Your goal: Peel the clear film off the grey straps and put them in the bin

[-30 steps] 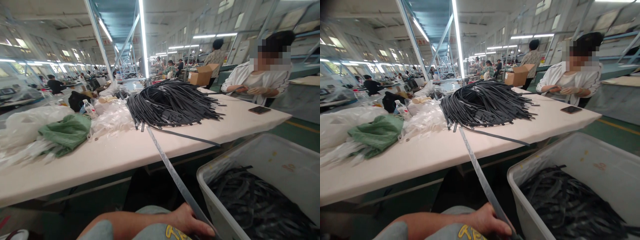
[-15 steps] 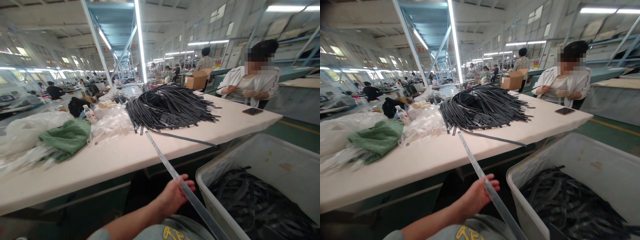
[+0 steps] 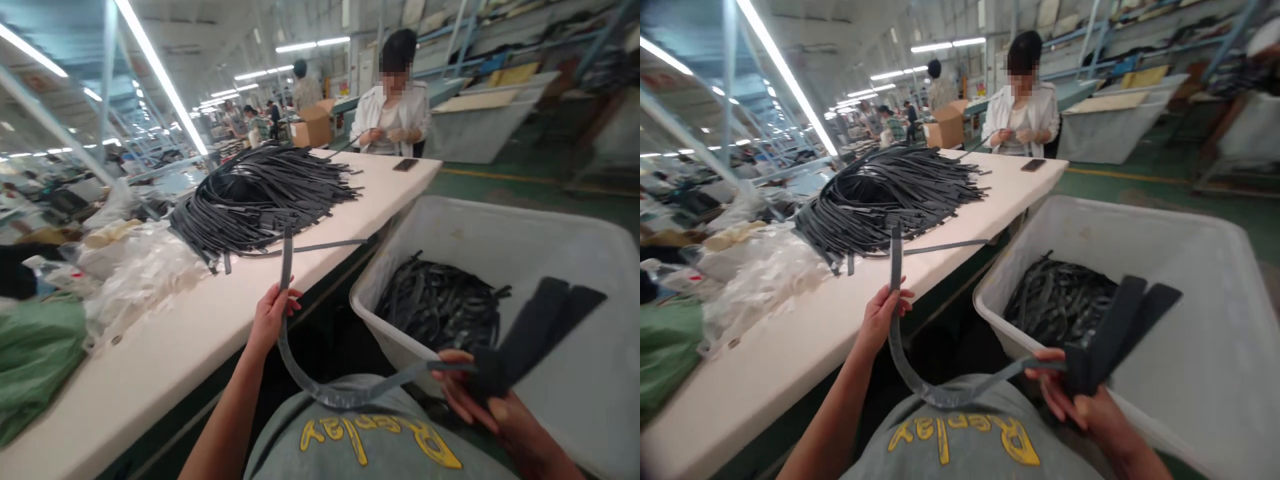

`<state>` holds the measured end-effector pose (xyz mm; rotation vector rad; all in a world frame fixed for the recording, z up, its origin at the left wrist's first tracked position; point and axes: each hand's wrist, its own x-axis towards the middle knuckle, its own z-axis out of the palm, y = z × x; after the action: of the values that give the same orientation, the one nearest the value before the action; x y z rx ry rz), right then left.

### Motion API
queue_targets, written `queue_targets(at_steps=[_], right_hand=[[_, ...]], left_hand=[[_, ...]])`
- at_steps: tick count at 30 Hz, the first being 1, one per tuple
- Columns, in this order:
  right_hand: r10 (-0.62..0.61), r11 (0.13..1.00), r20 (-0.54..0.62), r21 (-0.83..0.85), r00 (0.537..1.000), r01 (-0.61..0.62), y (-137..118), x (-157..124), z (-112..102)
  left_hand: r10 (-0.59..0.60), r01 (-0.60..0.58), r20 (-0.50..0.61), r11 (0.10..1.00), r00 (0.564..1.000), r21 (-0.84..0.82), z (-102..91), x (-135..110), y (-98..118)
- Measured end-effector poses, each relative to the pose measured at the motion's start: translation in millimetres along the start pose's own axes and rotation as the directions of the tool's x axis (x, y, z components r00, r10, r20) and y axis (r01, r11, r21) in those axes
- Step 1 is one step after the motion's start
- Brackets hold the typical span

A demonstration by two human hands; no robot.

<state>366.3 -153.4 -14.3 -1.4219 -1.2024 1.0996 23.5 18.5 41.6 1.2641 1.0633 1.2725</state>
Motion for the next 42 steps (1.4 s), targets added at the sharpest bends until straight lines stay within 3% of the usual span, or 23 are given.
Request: queue_targets(at_steps=[2, 7, 10, 14, 16, 20, 24, 27, 30, 32, 38, 40, 42], right_hand=[[-0.019, 0.99, 0.079, 0.138, 0.997, 0.008, -25.2, 13.1, 3.6], [-0.141, 0.985, 0.092, 0.111, 0.986, 0.131, -73.1, 59.3, 11.1], [-0.141, 0.98, 0.067, 0.153, 0.988, 0.13, -78.8, 81.4, 17.9], [-0.193, 0.955, 0.084, 0.245, 0.978, 0.168, -77.2, 98.2, 27.6], [-0.246, 0.938, 0.095, 0.272, 0.965, 0.213, -77.8, 101.2, 32.5], [-0.283, 0.933, 0.068, 0.249, 0.957, 0.259, -82.4, 98.7, 48.3], [-0.289, 0.93, 0.172, 0.282, 0.942, 0.234, -86.5, 89.0, 68.2], [-0.284, 0.926, 0.214, 0.314, 0.935, 0.209, -87.6, 81.3, 73.6], [-0.268, 0.934, 0.077, 0.265, 0.96, 0.24, -87.9, 76.4, 69.5], [-0.265, 0.944, 0.022, 0.21, 0.964, 0.255, -86.8, 76.7, 66.9], [-0.262, 0.964, 0.103, 0.075, 0.96, 0.255, -79.2, 98.0, 63.3], [-0.255, 0.967, 0.039, 0.005, 0.966, 0.255, -82.7, 109.6, 46.9], [-0.26, 0.963, -0.055, -0.091, 0.964, 0.255, -90.2, 123.9, 17.1]], left_hand=[[-0.1, 0.1, 0.133, 0.995, 0.986, 0.011, 14.2, -16.3, -17.4], [-0.191, 0.172, 0.375, 0.982, 0.907, 0.083, 39.9, -35.6, -42.6], [-0.212, 0.171, 0.489, 0.977, 0.846, 0.128, 53.2, -38.7, -46.7], [-0.263, 0.159, 0.64, 0.963, 0.722, 0.217, 64.7, -42.1, -47.4], [-0.268, 0.143, 0.669, 0.961, 0.694, 0.237, 68.1, -41.6, -44.1], [-0.185, 0.099, 0.656, 0.981, 0.732, 0.166, 78.4, -35.3, -27.5], [-0.111, -0.039, 0.553, 0.967, 0.826, 0.253, 88.9, -35.2, -13.3], [-0.073, -0.137, 0.494, 0.917, 0.866, 0.375, 84.8, -46.3, -19.6], [-0.091, -0.159, 0.503, 0.888, 0.859, 0.432, 71.8, -62.1, -40.0], [-0.124, -0.139, 0.505, 0.882, 0.854, 0.451, 62.1, -70.9, -56.1], [-0.267, 0.055, 0.398, 0.881, 0.877, 0.47, 22.1, -82.4, -99.0], [-0.327, 0.169, 0.31, 0.881, 0.893, 0.442, 0.9, -87.8, -115.7], [-0.407, 0.304, 0.178, 0.853, 0.896, 0.424, -21.9, -96.1, -134.0]])
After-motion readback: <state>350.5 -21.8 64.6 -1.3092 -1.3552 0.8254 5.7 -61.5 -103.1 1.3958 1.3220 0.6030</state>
